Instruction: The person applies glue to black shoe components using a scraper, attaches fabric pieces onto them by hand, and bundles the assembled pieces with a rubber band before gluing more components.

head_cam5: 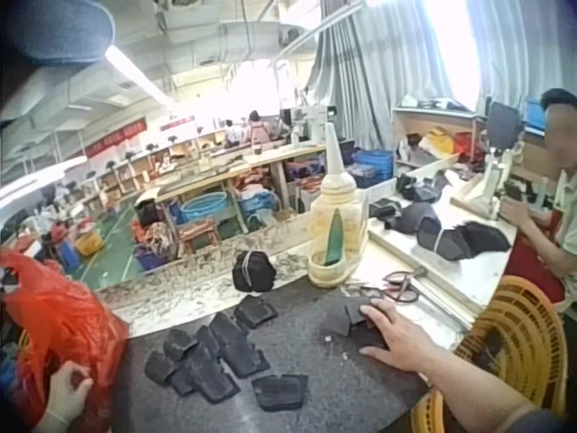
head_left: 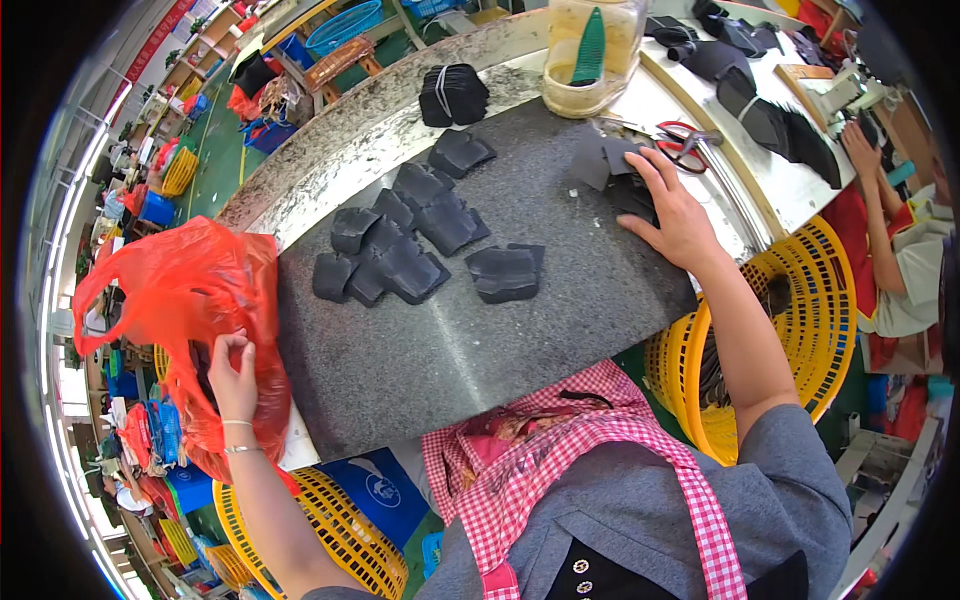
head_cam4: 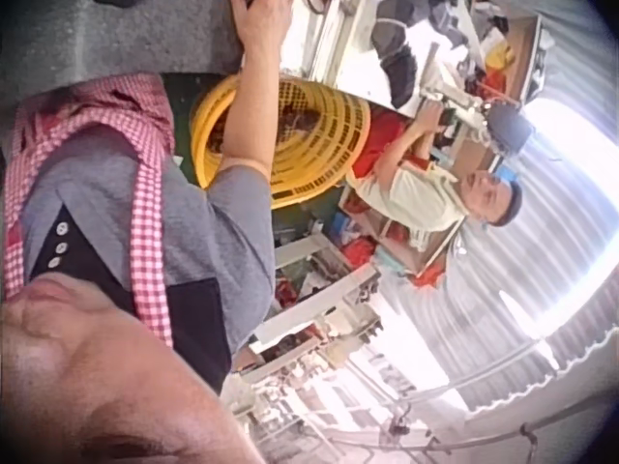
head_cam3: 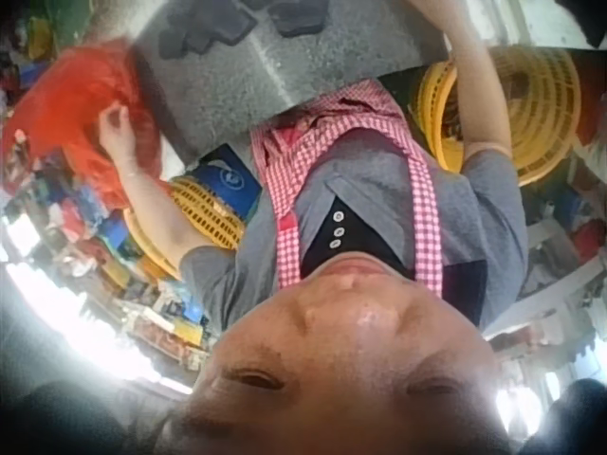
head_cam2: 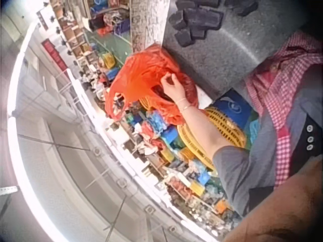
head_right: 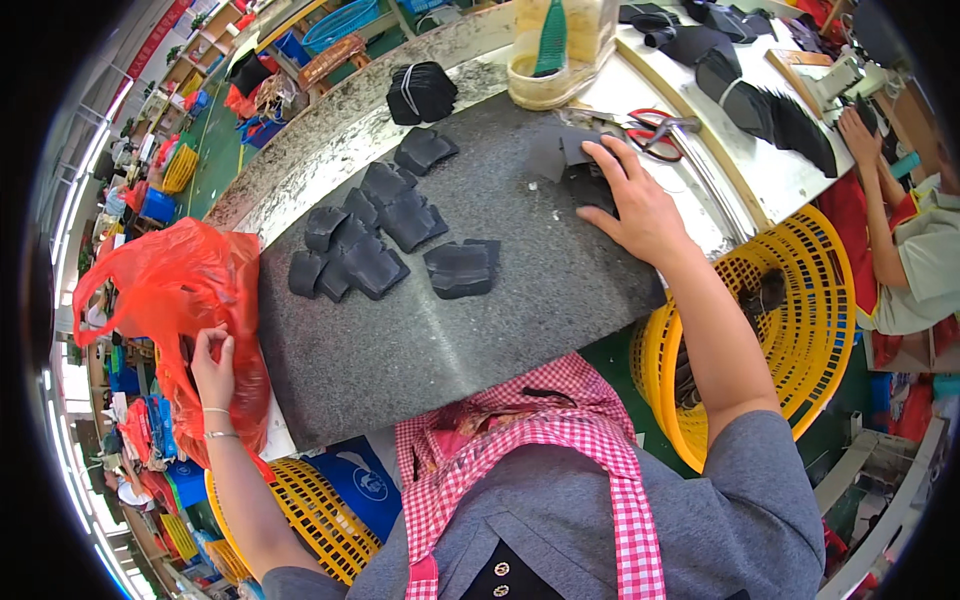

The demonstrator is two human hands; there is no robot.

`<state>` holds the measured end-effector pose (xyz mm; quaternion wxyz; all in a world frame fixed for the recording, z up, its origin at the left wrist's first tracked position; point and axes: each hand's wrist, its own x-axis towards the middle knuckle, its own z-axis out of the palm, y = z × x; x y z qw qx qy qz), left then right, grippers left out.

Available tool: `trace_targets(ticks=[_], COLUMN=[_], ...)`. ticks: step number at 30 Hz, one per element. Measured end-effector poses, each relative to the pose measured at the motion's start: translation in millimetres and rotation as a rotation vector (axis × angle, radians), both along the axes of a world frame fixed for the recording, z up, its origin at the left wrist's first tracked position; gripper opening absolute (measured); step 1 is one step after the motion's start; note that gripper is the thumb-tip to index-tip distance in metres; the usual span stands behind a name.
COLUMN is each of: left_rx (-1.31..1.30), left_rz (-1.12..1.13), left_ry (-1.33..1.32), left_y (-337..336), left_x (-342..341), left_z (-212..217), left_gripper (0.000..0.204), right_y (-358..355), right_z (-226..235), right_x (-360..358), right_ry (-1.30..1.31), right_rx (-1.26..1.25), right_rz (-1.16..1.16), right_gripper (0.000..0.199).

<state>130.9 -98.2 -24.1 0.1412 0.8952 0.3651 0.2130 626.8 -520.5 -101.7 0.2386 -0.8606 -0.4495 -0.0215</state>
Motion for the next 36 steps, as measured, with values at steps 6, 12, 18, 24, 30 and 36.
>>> trace_targets(ticks=[6, 12, 18, 24, 30, 36], left_rx=[0.022, -0.031, -0.104, -0.073, -0.073, -0.158], left_rz=[-0.019, -0.054, -0.327, -0.545, -0.616, -0.653], left_ry=[-0.105, -0.088, 0.006, 0.082, 0.062, -0.001], left_y=[-114.3, -173.6, -193.2, -194.6, -182.1, -195.2], left_x=[15.8, 36.7, 134.0, 213.7, 228.8, 221.8], left_z=[-4.5, 2.2, -11.1, -44.3, -63.6, -69.9], left_gripper=[0.021, 0.019, 0.023, 0.043, 0.046, 0.038], right_y=[-7.0, -4.3, -5.8, -2.7, 8.7, 42.7], right_z=[-12.5, 18.3, 29.9, 21.8, 60.9, 39.0], right_x=[38.6, 56.1, 55.2, 71.9, 46.1, 1.7], right_ry=[-0.072, 0.027, -0.236, -0.076, 0.033, -0.041], right_rx=[0.094, 0.362, 0.413, -0.071, -0.171, -0.035], right_rz=[0.041, 0.055, 0.424, 0.672, 0.606, 0.049], right_gripper=[0.062, 0.050, 0.058, 0.062, 0.038, 0.054])
